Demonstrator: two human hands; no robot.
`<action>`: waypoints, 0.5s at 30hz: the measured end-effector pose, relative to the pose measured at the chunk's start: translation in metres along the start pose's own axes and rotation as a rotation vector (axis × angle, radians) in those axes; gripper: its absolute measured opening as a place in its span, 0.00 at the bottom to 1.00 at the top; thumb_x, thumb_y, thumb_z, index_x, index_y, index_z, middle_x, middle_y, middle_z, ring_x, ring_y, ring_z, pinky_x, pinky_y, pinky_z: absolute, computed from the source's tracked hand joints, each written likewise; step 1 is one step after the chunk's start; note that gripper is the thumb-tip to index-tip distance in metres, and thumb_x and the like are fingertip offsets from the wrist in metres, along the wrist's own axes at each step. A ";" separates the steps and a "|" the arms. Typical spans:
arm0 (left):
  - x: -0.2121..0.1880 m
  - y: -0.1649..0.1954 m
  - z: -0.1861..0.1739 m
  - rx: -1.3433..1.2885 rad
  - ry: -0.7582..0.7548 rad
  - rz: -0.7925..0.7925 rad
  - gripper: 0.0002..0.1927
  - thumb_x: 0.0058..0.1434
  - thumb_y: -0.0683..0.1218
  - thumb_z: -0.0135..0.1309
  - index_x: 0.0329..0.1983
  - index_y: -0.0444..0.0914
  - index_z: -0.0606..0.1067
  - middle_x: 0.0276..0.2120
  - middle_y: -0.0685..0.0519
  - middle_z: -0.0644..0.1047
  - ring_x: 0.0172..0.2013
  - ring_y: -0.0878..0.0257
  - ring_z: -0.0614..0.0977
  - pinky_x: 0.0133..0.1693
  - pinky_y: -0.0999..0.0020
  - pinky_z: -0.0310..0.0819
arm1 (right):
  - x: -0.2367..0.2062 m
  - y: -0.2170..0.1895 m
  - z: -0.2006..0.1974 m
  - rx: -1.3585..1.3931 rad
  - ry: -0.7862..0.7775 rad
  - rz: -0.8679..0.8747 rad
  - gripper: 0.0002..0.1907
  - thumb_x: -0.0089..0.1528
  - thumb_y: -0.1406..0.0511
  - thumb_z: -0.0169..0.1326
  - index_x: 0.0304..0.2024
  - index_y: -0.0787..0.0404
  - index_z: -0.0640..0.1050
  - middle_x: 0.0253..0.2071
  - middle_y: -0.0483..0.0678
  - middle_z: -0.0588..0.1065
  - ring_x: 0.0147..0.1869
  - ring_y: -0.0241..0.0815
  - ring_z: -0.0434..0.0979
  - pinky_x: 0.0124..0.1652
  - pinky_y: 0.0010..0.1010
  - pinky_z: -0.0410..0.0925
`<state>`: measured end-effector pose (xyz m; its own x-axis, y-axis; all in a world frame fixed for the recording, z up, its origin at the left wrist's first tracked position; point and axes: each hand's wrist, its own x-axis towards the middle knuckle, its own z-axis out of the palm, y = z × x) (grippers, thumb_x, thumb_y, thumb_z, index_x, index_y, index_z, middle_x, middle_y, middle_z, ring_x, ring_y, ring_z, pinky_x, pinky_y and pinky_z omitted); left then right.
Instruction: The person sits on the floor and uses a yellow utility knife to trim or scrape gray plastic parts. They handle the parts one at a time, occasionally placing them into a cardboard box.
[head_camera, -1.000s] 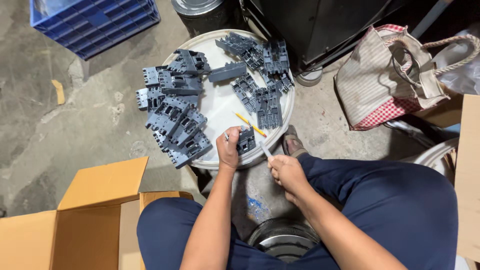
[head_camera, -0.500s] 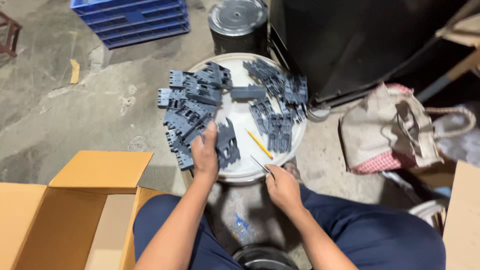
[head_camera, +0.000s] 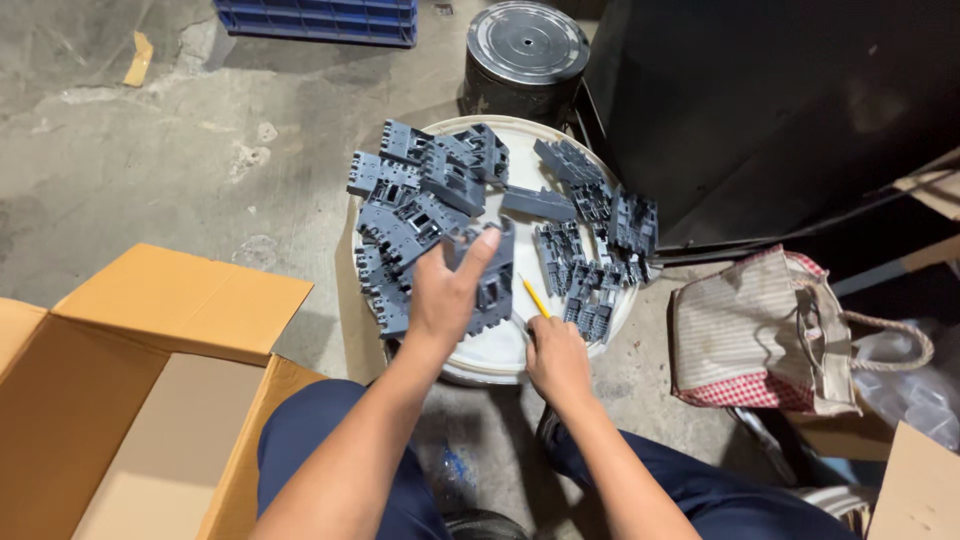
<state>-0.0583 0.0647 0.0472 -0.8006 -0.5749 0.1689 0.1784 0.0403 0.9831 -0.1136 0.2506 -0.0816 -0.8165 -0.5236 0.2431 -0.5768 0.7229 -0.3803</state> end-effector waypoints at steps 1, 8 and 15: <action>0.001 -0.002 0.000 -0.026 -0.018 -0.010 0.24 0.61 0.62 0.57 0.35 0.35 0.81 0.27 0.55 0.81 0.29 0.69 0.77 0.34 0.68 0.74 | 0.004 0.000 0.006 -0.037 -0.001 0.021 0.09 0.58 0.65 0.55 0.39 0.62 0.77 0.37 0.58 0.76 0.44 0.62 0.73 0.44 0.51 0.67; 0.011 -0.011 -0.004 0.108 0.030 0.125 0.27 0.60 0.64 0.58 0.39 0.35 0.81 0.30 0.47 0.83 0.32 0.61 0.84 0.37 0.63 0.76 | 0.051 0.029 0.047 -0.220 0.102 -0.020 0.07 0.57 0.65 0.55 0.34 0.63 0.76 0.34 0.58 0.75 0.40 0.61 0.75 0.40 0.51 0.70; 0.012 -0.012 0.004 0.191 -0.004 -0.028 0.28 0.59 0.66 0.56 0.30 0.34 0.80 0.22 0.44 0.80 0.26 0.55 0.82 0.32 0.58 0.74 | 0.054 0.028 0.046 -0.247 0.050 -0.030 0.08 0.56 0.63 0.56 0.32 0.62 0.77 0.33 0.56 0.75 0.41 0.58 0.76 0.41 0.49 0.71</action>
<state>-0.0725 0.0609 0.0378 -0.8058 -0.5751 0.1410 0.0441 0.1792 0.9828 -0.1725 0.2217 -0.1197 -0.7953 -0.5281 0.2976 -0.5842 0.7988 -0.1436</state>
